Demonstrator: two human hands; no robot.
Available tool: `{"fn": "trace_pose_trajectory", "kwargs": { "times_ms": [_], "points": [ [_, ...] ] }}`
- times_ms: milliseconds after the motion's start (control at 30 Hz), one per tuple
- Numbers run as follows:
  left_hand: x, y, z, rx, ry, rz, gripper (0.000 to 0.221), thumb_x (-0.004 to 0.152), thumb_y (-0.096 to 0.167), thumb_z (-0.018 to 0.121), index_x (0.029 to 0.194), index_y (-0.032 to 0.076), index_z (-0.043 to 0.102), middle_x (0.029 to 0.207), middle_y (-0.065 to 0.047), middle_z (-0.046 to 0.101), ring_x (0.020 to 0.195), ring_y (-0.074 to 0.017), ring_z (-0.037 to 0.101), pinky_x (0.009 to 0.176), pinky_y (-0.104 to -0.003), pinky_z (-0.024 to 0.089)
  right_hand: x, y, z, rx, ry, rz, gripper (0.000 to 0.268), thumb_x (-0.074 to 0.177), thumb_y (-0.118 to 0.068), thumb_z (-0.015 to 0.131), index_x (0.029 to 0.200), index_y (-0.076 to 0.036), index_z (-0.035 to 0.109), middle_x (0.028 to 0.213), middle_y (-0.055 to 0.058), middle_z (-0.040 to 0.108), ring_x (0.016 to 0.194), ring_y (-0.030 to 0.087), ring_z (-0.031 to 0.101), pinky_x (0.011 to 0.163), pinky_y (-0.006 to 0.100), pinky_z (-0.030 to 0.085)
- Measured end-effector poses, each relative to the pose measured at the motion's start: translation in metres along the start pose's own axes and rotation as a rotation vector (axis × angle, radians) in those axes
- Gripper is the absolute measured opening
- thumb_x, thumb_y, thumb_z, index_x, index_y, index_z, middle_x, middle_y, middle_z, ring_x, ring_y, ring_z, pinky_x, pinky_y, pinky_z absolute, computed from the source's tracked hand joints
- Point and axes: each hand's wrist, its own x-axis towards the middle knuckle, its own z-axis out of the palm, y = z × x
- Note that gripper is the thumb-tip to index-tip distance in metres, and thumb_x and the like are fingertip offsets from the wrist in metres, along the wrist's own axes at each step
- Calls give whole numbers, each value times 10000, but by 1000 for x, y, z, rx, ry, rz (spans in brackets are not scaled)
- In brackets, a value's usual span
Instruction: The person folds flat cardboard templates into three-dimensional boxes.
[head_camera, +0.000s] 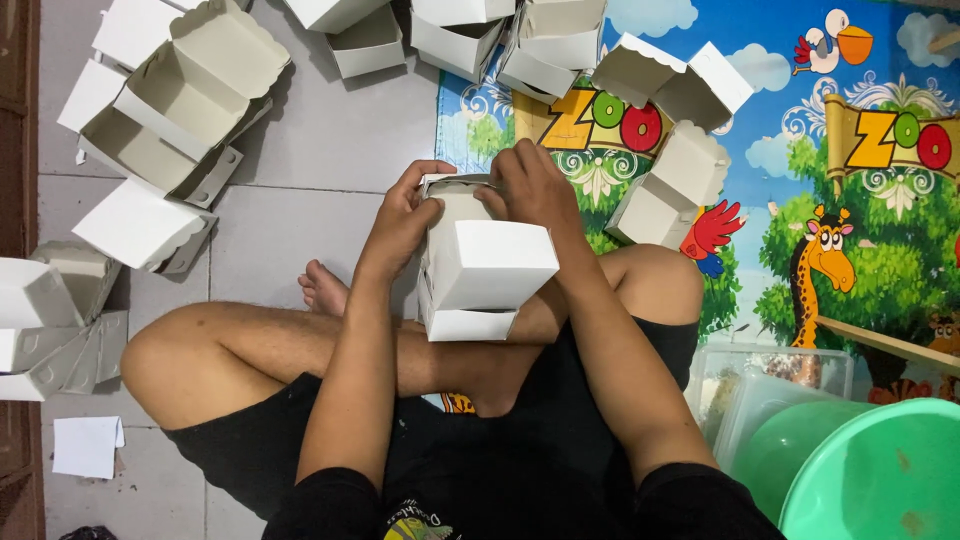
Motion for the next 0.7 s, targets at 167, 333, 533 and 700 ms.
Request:
{"fn": "trace_pose_trajectory", "kwargs": {
  "times_ms": [167,333,533,700],
  "points": [
    [-1,3,5,18,54,15,423,860,37,491,1260,72,622,937,-118,709,754,-128,633,720,-256,548,-1,-16,-20,309,-117,332,474,897,-313,809,1163,-128,462,936,105,541,791,400,660,740,544,544],
    [-1,5,7,5,156,81,390,894,59,469,1253,83,620,957,-129,713,802,-143,645,771,-290,560,-24,26,0,214,-373,472,296,815,-211,806,996,-112,595,793,111,655,742,434,707,713,536,528],
    [-3,11,10,13,149,100,362,894,96,530,1231,145,650,1053,-129,719,908,-155,641,858,-298,540,-20,-2,-15,335,-186,258,254,899,-254,779,764,-137,598,575,94,590,551,284,638,622,333,502],
    [-6,24,11,28,138,86,410,820,85,583,1219,160,643,1049,-129,727,922,-179,656,852,-319,544,-16,-19,-16,253,-17,197,358,987,-237,730,690,-144,552,543,58,545,529,165,595,570,255,459]
  ]
}}
